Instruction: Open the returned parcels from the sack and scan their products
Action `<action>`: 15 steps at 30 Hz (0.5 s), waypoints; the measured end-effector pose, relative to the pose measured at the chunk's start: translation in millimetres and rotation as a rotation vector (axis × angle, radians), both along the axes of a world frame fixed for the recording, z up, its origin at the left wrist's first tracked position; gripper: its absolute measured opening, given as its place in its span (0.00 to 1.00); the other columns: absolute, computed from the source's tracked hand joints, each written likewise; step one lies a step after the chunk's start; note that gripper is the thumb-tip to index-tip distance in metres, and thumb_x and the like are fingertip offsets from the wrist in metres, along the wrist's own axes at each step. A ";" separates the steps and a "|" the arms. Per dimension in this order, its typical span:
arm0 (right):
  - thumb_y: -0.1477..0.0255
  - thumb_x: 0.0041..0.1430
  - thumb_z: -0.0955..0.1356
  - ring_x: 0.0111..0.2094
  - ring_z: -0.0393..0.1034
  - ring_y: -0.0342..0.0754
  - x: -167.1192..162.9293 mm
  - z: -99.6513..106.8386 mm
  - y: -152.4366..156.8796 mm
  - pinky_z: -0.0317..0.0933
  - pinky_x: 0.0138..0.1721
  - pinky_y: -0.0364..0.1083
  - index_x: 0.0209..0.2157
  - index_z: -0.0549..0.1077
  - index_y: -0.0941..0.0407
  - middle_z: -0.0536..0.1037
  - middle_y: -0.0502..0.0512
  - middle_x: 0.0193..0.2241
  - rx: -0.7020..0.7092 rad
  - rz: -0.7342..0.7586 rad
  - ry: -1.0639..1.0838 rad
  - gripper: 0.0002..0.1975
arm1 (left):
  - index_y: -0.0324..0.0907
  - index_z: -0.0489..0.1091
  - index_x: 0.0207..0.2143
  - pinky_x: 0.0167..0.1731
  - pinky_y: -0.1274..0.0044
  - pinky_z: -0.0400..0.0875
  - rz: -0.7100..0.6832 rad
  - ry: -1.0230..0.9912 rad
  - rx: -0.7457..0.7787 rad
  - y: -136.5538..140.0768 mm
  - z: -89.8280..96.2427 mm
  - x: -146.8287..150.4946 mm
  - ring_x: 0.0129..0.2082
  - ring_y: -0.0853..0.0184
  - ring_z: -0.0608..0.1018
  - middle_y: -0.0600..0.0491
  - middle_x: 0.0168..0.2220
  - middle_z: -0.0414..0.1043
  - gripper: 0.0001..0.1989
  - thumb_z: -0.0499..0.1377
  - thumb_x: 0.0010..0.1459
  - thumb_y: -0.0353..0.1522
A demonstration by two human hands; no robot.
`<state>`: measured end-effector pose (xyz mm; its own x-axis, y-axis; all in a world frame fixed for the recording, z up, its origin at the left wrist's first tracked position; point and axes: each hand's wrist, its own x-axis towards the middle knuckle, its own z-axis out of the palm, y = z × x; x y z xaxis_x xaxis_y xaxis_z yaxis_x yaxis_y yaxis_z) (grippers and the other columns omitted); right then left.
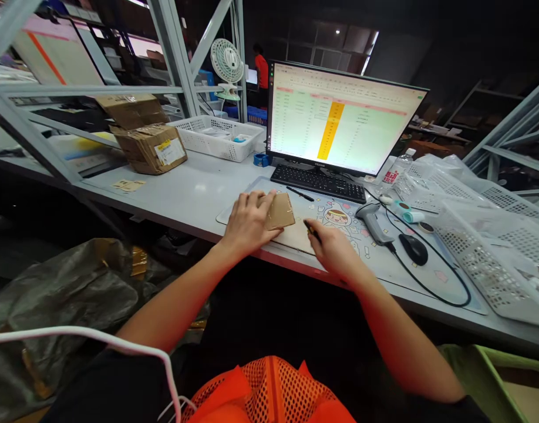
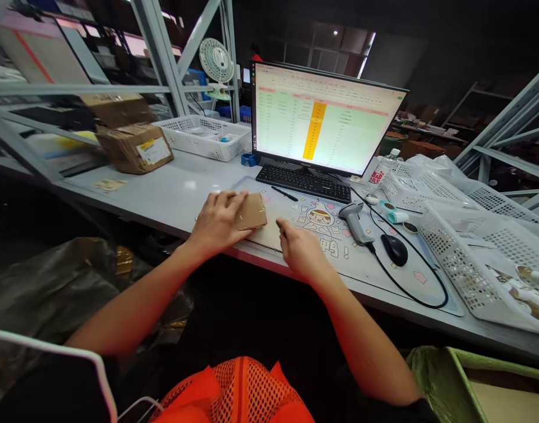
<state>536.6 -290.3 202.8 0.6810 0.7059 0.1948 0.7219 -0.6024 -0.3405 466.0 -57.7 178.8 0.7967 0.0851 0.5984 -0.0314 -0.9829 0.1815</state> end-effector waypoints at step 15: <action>0.70 0.73 0.61 0.39 0.75 0.52 21.2 48.1 15.7 0.61 0.38 0.46 0.70 0.69 0.47 0.83 0.59 0.49 -0.013 0.395 -0.235 0.27 | 0.51 0.56 0.75 0.67 0.55 0.66 -0.372 -0.062 -0.335 31.8 -17.9 -16.0 0.65 0.47 0.69 0.44 0.65 0.63 0.50 0.73 0.54 0.41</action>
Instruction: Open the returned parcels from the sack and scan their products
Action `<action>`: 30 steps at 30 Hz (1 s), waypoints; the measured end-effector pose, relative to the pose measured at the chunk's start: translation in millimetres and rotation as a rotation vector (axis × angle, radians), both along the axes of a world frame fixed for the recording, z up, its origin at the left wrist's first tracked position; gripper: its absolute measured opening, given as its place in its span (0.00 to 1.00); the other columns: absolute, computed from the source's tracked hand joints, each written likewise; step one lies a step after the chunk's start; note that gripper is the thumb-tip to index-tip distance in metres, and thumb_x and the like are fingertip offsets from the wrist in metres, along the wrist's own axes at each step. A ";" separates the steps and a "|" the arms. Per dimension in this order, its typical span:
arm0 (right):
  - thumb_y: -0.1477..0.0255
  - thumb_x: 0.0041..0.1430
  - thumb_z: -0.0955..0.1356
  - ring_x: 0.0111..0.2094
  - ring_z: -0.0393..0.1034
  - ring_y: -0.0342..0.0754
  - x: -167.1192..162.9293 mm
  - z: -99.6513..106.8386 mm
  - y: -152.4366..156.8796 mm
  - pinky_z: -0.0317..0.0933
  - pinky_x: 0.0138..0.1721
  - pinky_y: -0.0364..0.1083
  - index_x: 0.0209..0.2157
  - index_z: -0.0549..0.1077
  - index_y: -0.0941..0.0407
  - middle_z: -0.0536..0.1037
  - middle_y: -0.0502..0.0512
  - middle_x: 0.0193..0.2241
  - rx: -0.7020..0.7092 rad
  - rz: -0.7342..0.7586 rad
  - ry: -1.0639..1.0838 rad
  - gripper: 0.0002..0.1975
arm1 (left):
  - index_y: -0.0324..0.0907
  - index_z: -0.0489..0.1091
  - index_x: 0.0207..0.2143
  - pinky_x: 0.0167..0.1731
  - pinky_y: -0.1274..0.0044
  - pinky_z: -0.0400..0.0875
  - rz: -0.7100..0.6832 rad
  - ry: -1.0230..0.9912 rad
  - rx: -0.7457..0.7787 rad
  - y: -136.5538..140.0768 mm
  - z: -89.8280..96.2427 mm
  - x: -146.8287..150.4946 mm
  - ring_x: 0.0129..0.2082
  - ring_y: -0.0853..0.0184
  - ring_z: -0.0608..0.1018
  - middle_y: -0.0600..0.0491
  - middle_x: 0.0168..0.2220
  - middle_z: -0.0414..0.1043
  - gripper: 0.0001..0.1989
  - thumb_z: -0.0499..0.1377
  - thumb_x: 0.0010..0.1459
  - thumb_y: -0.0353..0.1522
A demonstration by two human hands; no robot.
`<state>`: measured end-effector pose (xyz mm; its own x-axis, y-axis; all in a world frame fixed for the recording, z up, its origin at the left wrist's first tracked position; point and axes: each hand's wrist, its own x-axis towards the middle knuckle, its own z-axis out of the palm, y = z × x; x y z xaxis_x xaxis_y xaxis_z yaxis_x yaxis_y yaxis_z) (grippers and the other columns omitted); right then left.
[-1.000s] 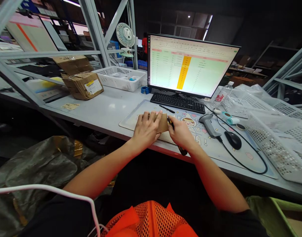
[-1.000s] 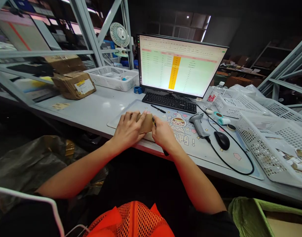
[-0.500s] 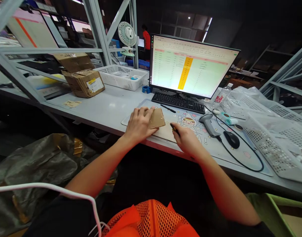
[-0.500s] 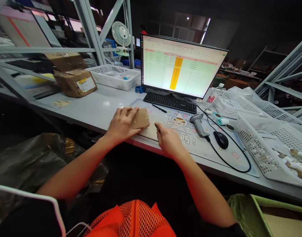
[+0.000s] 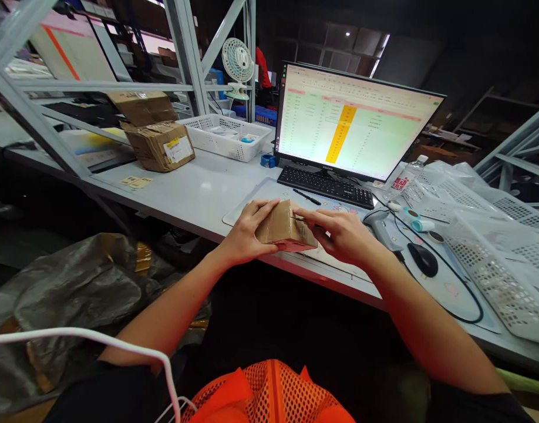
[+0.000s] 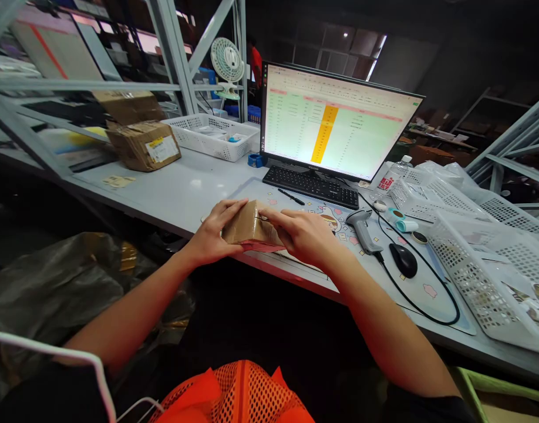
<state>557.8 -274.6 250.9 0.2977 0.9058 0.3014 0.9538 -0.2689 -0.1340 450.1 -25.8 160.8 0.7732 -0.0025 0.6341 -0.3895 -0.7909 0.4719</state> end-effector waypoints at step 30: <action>0.69 0.75 0.60 0.59 0.70 0.66 106.5 -110.7 -55.9 0.66 0.58 0.61 0.69 0.69 0.59 0.74 0.72 0.59 -0.228 -0.565 -0.090 0.26 | 0.47 0.67 0.65 0.70 0.54 0.61 0.054 -0.022 0.066 6.0 -34.0 30.1 0.70 0.49 0.64 0.41 0.67 0.63 0.28 0.66 0.67 0.45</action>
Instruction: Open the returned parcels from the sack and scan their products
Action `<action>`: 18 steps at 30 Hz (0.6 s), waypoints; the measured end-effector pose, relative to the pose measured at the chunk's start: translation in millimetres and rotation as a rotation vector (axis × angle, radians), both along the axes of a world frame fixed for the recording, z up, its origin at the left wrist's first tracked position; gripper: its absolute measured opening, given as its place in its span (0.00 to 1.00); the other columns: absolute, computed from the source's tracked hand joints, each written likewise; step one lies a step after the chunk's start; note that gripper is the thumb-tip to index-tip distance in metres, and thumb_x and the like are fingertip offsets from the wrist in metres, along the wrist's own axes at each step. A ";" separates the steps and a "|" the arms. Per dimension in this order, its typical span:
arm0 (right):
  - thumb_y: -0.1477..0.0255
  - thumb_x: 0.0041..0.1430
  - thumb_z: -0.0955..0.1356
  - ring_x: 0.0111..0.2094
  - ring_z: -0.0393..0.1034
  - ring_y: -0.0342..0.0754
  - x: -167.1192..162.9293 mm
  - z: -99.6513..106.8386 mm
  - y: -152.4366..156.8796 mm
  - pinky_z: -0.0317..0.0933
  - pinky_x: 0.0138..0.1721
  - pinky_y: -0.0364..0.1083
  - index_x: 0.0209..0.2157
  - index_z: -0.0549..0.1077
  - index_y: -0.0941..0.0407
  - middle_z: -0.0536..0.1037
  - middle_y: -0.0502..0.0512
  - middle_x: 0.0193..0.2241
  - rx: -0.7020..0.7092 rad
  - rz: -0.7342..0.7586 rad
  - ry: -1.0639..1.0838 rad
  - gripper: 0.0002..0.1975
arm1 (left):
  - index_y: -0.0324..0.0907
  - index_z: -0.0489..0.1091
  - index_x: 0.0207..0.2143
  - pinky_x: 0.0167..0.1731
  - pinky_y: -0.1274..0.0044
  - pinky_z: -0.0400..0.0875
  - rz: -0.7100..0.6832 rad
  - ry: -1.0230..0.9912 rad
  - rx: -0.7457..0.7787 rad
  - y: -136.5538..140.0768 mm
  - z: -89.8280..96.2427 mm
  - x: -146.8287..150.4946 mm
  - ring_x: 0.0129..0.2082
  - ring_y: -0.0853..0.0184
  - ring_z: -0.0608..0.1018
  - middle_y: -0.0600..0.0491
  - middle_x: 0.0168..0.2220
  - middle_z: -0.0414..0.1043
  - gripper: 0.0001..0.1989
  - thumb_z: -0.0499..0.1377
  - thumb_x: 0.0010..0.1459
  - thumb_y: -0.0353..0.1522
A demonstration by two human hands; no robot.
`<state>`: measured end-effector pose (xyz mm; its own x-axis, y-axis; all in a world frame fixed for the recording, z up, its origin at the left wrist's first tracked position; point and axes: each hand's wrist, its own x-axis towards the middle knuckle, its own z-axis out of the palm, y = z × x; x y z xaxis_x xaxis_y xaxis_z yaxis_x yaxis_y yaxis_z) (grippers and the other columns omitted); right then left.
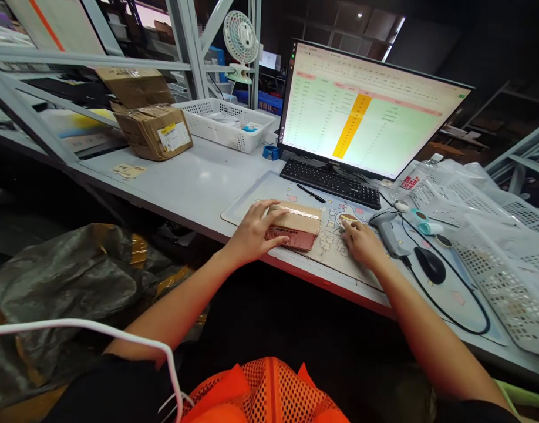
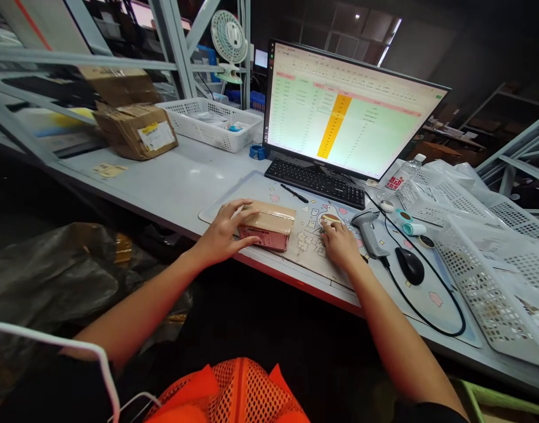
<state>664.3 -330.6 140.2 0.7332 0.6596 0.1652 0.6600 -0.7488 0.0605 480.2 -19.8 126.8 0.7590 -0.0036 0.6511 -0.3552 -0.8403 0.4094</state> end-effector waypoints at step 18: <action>0.65 0.78 0.60 0.41 0.72 0.54 -33.8 66.6 114.8 0.57 0.39 0.48 0.46 0.80 0.57 0.79 0.62 0.42 0.125 0.309 -0.029 0.18 | 0.43 0.72 0.53 0.67 0.51 0.63 0.033 -0.294 0.050 -19.2 -18.0 17.1 0.67 0.49 0.64 0.40 0.63 0.65 0.12 0.63 0.70 0.36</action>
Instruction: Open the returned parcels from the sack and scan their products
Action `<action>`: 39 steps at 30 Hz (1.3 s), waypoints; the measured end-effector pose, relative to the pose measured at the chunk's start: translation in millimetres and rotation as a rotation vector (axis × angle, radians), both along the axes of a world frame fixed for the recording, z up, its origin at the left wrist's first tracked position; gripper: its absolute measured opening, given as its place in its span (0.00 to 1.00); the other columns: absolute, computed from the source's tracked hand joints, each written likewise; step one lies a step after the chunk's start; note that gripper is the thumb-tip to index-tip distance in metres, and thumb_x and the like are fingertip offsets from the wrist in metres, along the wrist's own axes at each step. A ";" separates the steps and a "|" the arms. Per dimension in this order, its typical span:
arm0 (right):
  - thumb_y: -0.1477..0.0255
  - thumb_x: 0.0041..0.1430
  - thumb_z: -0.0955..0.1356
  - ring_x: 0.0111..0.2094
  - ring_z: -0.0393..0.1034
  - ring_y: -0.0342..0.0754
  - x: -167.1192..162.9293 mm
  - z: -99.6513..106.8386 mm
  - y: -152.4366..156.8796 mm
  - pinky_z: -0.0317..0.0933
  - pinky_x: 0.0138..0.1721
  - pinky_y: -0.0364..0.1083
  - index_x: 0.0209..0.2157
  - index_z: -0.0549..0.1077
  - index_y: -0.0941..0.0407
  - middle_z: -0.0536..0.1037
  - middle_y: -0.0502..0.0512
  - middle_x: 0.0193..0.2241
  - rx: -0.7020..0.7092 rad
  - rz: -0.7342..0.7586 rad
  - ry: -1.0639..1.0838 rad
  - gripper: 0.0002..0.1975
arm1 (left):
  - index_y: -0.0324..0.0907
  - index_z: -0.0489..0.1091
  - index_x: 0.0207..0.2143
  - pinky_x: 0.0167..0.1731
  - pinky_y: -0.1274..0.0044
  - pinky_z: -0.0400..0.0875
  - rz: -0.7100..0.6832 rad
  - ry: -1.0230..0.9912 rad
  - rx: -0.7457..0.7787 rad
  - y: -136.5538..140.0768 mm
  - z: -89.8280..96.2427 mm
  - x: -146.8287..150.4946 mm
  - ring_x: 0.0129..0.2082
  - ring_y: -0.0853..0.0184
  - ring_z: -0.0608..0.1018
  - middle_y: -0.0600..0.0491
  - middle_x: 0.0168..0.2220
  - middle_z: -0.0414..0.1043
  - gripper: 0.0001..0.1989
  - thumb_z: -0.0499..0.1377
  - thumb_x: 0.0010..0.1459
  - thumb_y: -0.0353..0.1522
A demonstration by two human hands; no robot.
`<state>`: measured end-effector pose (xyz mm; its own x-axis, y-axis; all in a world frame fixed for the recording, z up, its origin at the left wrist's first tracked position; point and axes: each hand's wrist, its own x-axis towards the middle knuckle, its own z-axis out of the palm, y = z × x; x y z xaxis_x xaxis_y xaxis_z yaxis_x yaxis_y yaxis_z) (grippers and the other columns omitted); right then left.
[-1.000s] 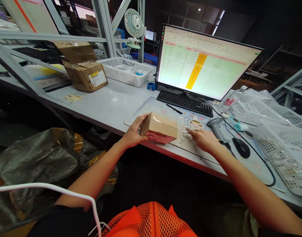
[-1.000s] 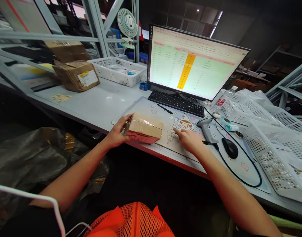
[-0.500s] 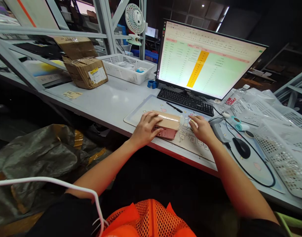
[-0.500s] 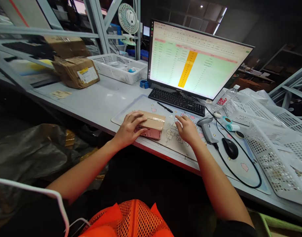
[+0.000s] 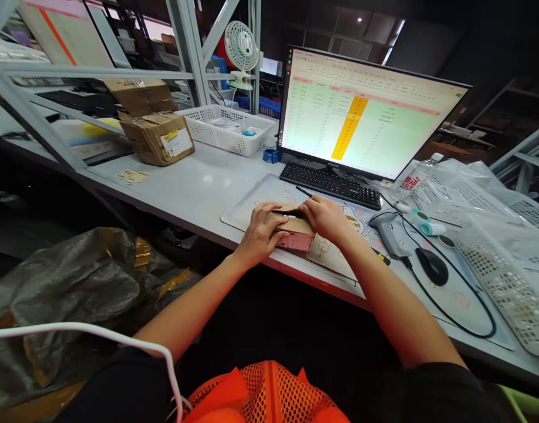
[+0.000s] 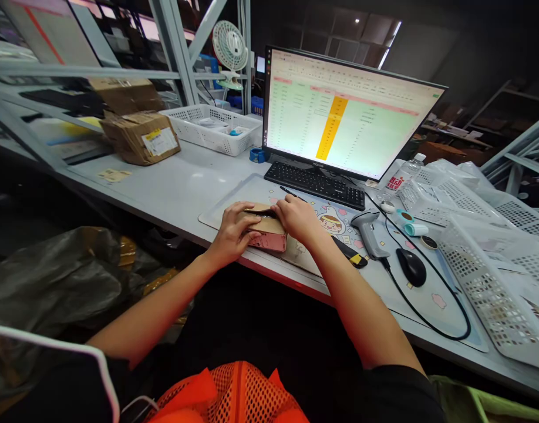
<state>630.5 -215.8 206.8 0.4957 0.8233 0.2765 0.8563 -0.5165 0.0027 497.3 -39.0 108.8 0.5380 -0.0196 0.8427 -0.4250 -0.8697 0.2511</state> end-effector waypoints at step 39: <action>0.72 0.70 0.62 0.48 0.73 0.56 -13.2 -14.0 -13.0 0.65 0.54 0.56 0.44 0.79 0.52 0.81 0.60 0.43 0.764 0.315 0.030 0.14 | 0.42 0.74 0.48 0.53 0.68 0.72 -0.143 0.591 0.189 12.1 97.8 -37.3 0.50 0.59 0.78 0.47 0.50 0.77 0.12 0.50 0.74 0.30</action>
